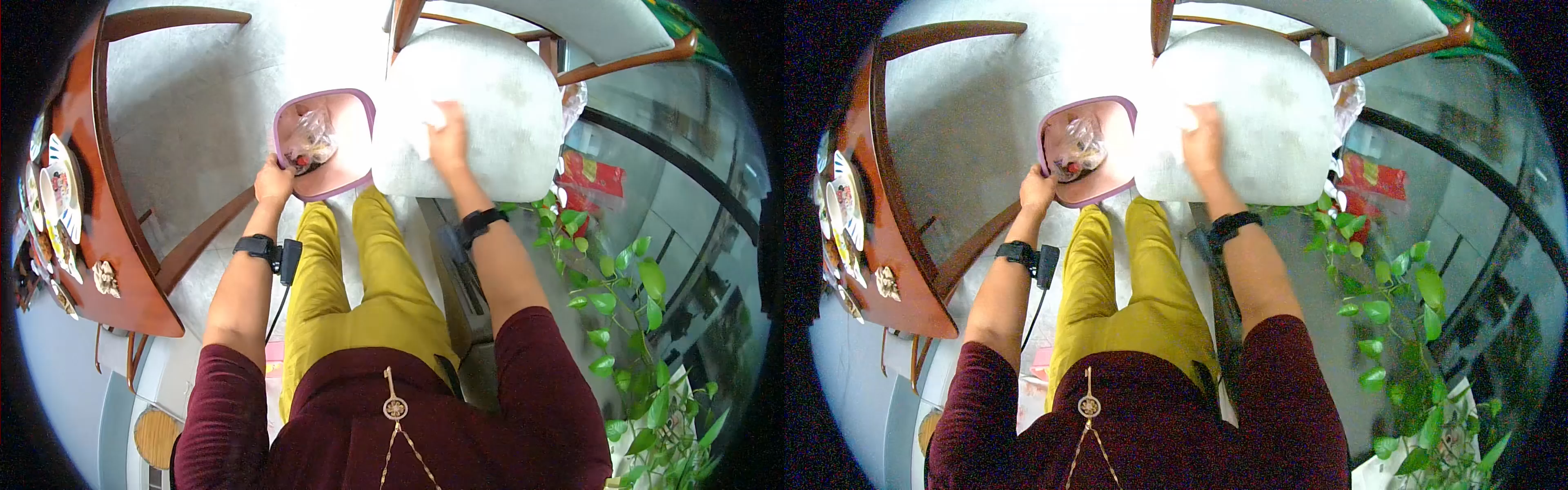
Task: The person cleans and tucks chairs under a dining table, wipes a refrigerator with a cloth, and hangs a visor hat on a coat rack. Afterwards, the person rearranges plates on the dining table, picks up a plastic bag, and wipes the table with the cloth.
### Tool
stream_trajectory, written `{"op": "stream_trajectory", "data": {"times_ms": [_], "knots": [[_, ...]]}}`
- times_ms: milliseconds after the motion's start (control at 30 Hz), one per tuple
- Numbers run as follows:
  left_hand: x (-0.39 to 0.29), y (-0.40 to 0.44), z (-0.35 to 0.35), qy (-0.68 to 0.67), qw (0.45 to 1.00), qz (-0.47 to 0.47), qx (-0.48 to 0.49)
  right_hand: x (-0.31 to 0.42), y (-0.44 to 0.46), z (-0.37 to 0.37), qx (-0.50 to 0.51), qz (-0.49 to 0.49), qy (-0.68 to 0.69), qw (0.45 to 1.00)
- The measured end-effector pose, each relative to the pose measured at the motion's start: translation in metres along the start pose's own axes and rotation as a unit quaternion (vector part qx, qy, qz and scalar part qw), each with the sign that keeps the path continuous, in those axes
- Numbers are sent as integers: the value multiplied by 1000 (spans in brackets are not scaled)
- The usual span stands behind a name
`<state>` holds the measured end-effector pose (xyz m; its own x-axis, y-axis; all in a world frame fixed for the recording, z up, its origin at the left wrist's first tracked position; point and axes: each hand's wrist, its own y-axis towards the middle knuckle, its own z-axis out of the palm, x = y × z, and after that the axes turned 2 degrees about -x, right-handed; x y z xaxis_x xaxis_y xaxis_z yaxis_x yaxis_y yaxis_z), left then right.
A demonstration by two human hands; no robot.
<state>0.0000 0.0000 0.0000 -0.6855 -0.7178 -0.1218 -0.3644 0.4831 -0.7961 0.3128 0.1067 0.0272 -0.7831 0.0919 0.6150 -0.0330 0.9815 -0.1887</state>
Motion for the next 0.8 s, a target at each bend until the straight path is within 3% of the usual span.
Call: {"op": "stream_trajectory", "data": {"times_ms": [100, 167, 200, 267, 333, 400, 467, 567, 633, 767, 800], "knots": [[10, 0, -1, -15, 1000, -12, 5, -59, 14, -46, -201, 64, -169, 963], [8, -6, 1, -28, 1000, -2, -14, -96, 18, -84, -218, 166, -232, 933], [7, -8, 3, -33, 999, 6, -10, -123, 16, -94, -216, 168, -232, 933], [9, -6, 10, -24, 1000, 8, -10, -170, 3, -99, -107, 213, -184, 954], [12, -9, 12, -15, 1000, 12, -10, -120, -14, -74, -86, 167, -203, 961], [14, -13, 7, -27, 1000, -1, 3, -86, -39, -32, 10, 80, -157, 984], [16, -17, 3, -32, 999, -7, 6, -36, -71, 12, 82, 93, -187, 974], [22, -27, 3, -30, 1000, -9, -1, 33, -97, 27, 134, 83, -111, 981], [22, -37, -2, -4, 1000, -1, 8, 49, -109, 31, 207, 43, 26, 977], [29, -57, -19, 10, 1000, 18, 14, 74, -113, 9, 194, 63, 119, 972], [26, -64, -23, 15, 1000, 11, 15, 73, -110, -2, 124, 64, 56, 989]]}}
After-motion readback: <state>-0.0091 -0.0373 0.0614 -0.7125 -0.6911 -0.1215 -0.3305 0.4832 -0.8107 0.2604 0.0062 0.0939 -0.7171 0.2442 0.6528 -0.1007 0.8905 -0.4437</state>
